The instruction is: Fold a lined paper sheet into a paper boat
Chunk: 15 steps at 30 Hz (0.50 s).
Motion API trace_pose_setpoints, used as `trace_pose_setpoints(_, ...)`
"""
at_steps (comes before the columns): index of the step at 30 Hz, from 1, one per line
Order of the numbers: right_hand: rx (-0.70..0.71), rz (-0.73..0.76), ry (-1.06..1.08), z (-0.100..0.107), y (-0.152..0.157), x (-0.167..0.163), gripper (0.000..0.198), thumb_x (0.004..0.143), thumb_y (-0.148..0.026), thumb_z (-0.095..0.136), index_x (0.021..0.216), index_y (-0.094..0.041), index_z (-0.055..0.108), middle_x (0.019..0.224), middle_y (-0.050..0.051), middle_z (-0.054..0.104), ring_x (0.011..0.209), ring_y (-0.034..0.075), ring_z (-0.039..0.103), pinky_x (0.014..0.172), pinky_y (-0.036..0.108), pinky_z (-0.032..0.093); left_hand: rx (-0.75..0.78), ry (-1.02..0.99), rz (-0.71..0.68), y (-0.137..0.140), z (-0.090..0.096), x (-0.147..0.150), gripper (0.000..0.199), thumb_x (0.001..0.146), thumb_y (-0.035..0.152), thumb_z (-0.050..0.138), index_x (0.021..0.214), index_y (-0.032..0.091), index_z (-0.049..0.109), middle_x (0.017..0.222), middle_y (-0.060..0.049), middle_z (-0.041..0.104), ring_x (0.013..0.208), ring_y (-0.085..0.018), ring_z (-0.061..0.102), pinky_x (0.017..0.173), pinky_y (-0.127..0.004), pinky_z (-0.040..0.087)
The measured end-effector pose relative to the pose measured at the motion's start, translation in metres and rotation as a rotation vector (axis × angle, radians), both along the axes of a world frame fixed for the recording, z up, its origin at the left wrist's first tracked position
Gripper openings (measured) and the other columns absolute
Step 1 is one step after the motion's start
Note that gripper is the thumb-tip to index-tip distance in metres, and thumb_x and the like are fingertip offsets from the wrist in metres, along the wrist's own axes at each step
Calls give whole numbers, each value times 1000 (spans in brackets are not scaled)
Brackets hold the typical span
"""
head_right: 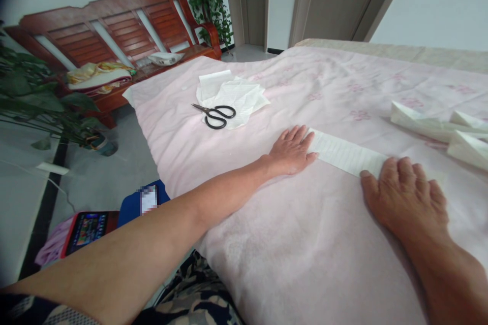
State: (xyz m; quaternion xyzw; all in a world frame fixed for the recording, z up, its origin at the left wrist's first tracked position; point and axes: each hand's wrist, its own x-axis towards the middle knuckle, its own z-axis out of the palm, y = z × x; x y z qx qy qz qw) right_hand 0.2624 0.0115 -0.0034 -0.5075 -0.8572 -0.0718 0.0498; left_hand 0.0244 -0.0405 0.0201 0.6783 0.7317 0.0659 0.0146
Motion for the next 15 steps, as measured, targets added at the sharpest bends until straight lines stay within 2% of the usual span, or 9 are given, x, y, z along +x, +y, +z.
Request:
trace_pose_setpoints(4,71,-28,61,-6,4,1,78,90,-59,9,148,-8,24,150,21,33,139,36,29,110,50,26,-13,23,-50,-18,1,-6,63,95,48,23,149,15,25,159,-8,19,147,-22,12,118,-41,13)
trace_pose_setpoints(10,24,-72,58,1,1,-3,80,90,-60,7,147,-7,28,150,19,33,139,36,30,111,51,25,15,-3,-186,-54,11,-28,56,96,39,34,145,13,34,156,-11,27,144,-23,21,118,-39,18)
trace_pose_setpoints(12,4,-98,63,6,-1,-5,79,90,-59,7,146,-7,29,151,18,33,139,36,30,112,50,25,31,-50,-250,-67,18,-40,48,95,32,38,140,15,43,153,-9,34,142,-20,28,116,-35,23)
trace_pose_setpoints(14,-11,-111,66,8,-3,-7,79,91,-59,7,146,-7,29,151,18,32,139,35,29,112,50,25,45,-134,-292,-83,29,-53,39,95,25,38,130,19,55,144,-5,49,136,-15,38,113,-30,30)
trace_pose_setpoints(15,-14,-115,65,9,-3,-7,79,91,-58,6,146,-6,29,152,18,32,140,35,29,112,50,24,98,-198,-294,-93,35,-60,38,94,21,36,124,20,59,138,-4,55,132,-12,44,110,-27,35)
